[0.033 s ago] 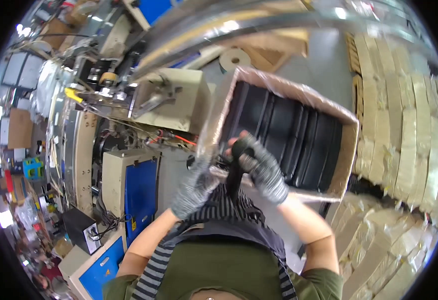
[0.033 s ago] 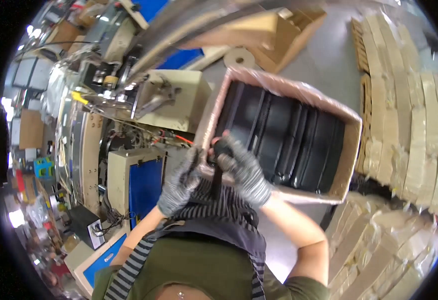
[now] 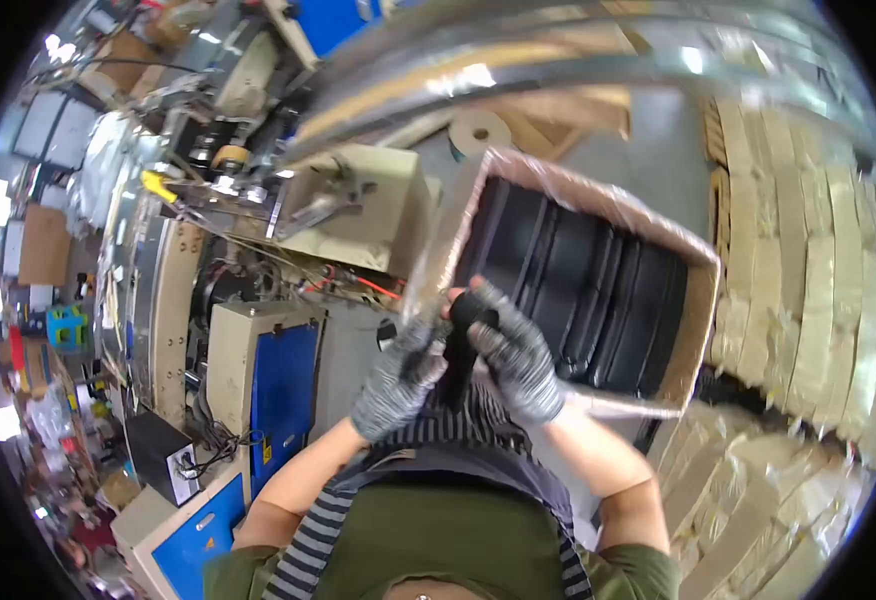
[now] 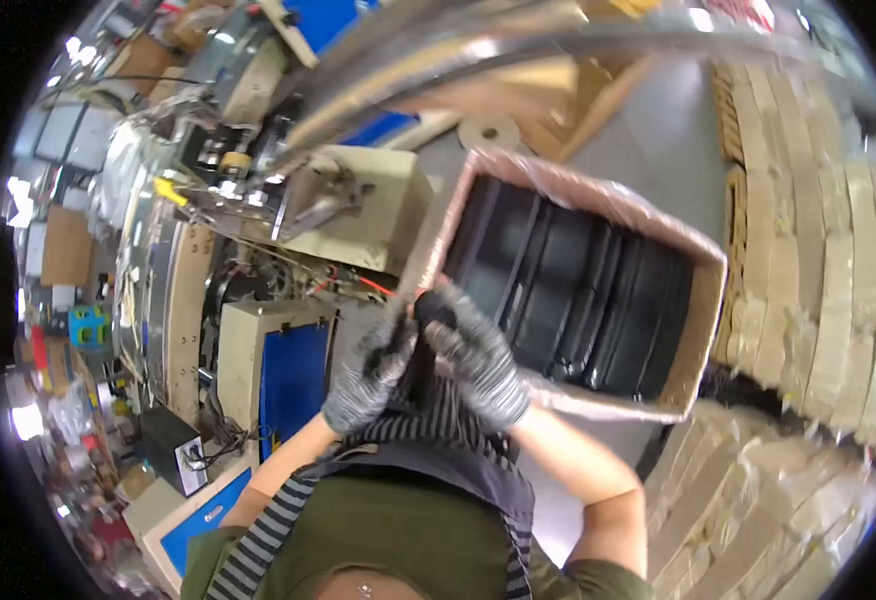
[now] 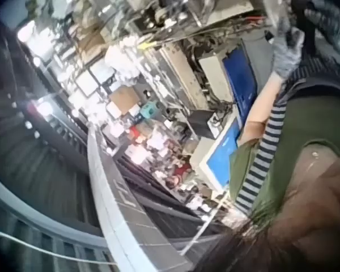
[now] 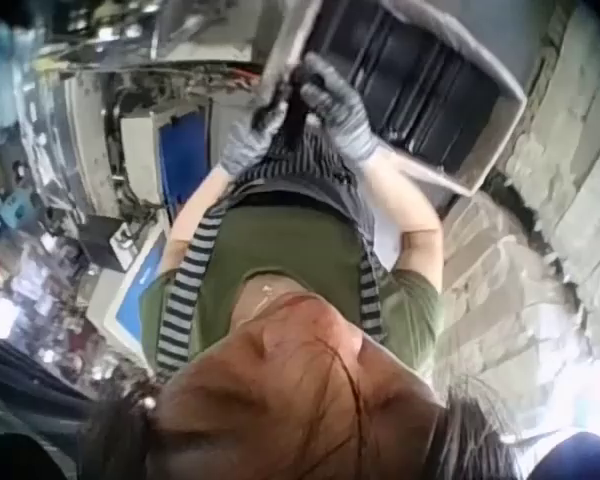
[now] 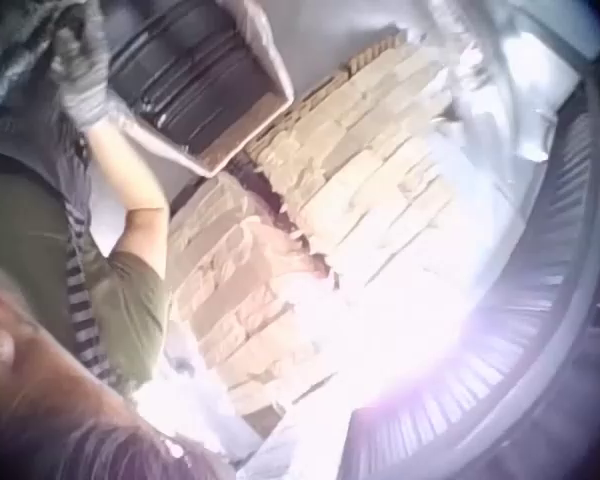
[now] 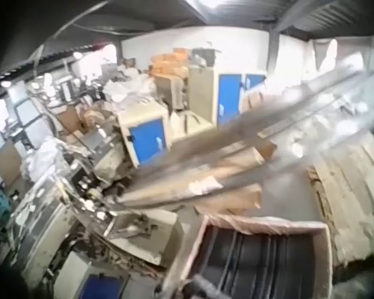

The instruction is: Organizing and placing black plastic trim pieces into a cardboard shipping box on a production line.

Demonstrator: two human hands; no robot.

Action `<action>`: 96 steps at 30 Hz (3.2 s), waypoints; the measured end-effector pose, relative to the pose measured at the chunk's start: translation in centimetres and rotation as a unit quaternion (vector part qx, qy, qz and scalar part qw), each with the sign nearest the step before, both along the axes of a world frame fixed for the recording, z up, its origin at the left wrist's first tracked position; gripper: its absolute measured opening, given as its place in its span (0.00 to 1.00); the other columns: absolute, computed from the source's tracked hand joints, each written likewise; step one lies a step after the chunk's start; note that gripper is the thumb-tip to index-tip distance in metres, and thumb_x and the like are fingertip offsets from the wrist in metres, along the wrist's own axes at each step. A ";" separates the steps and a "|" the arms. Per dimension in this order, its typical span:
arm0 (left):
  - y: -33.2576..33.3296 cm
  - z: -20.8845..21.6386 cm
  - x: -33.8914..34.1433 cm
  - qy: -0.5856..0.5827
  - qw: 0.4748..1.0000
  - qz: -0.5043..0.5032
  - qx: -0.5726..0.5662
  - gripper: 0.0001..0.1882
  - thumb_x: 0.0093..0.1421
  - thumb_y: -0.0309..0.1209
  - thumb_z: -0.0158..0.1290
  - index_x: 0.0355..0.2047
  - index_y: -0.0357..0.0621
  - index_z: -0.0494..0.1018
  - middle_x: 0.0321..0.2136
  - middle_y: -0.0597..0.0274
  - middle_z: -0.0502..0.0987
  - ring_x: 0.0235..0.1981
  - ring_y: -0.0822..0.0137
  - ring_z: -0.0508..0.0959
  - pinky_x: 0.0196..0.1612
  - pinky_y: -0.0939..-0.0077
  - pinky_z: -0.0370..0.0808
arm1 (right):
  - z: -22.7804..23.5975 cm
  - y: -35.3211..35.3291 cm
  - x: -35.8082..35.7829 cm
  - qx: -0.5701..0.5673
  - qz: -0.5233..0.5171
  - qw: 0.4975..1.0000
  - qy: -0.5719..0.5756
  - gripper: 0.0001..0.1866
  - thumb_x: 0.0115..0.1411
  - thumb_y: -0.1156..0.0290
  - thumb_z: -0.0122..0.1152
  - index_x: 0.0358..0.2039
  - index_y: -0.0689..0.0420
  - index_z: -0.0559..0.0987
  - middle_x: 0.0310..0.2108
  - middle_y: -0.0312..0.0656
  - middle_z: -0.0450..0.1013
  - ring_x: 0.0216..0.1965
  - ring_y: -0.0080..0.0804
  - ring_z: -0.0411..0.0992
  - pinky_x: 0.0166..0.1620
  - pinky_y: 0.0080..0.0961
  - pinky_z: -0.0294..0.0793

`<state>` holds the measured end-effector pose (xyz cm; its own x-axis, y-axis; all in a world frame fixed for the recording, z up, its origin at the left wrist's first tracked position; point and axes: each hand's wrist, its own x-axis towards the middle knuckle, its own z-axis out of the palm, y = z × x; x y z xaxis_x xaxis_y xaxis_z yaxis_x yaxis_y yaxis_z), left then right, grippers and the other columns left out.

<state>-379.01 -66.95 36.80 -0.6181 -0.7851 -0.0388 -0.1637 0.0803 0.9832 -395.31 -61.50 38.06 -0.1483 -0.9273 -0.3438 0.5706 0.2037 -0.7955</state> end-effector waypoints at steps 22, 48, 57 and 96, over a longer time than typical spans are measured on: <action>-32.7 -2.4 -4.5 -0.110 0.968 0.212 -0.071 0.17 0.52 0.30 0.52 0.43 0.41 0.75 0.36 0.39 0.76 0.40 0.47 0.76 0.45 0.63 0.72 | 3.8 -33.0 2.9 0.116 0.110 0.641 0.751 0.14 0.53 0.59 0.56 0.33 0.56 0.81 0.37 0.52 0.74 0.42 0.49 0.73 0.47 0.35 0.71; -29.9 -8.6 5.1 -0.296 0.885 0.149 -0.327 0.29 0.58 0.46 0.41 0.54 0.40 0.65 0.56 0.43 0.63 0.60 0.42 0.57 0.61 0.38 0.39 | -0.4 -39.1 12.1 0.252 0.017 0.672 0.696 0.16 0.46 0.62 0.63 0.35 0.57 0.81 0.40 0.54 0.74 0.45 0.50 0.72 0.46 0.37 0.73; -29.0 -8.2 6.4 -0.270 0.851 0.219 -0.395 0.23 0.61 0.43 0.40 0.48 0.40 0.69 0.52 0.45 0.68 0.54 0.47 0.64 0.60 0.47 0.50 | -2.1 -40.5 12.3 0.245 0.020 0.636 0.732 0.12 0.47 0.66 0.58 0.32 0.57 0.82 0.39 0.54 0.75 0.43 0.49 0.74 0.44 0.37 0.74; -29.8 -6.8 5.4 -0.321 0.895 0.231 -0.207 0.13 0.54 0.40 0.49 0.33 0.50 0.78 0.50 0.58 0.72 0.54 0.50 0.68 0.58 0.35 0.42 | 2.4 -37.3 12.7 0.267 0.069 0.576 0.769 0.19 0.43 0.63 0.68 0.38 0.52 0.80 0.37 0.49 0.76 0.40 0.44 0.75 0.45 0.33 0.72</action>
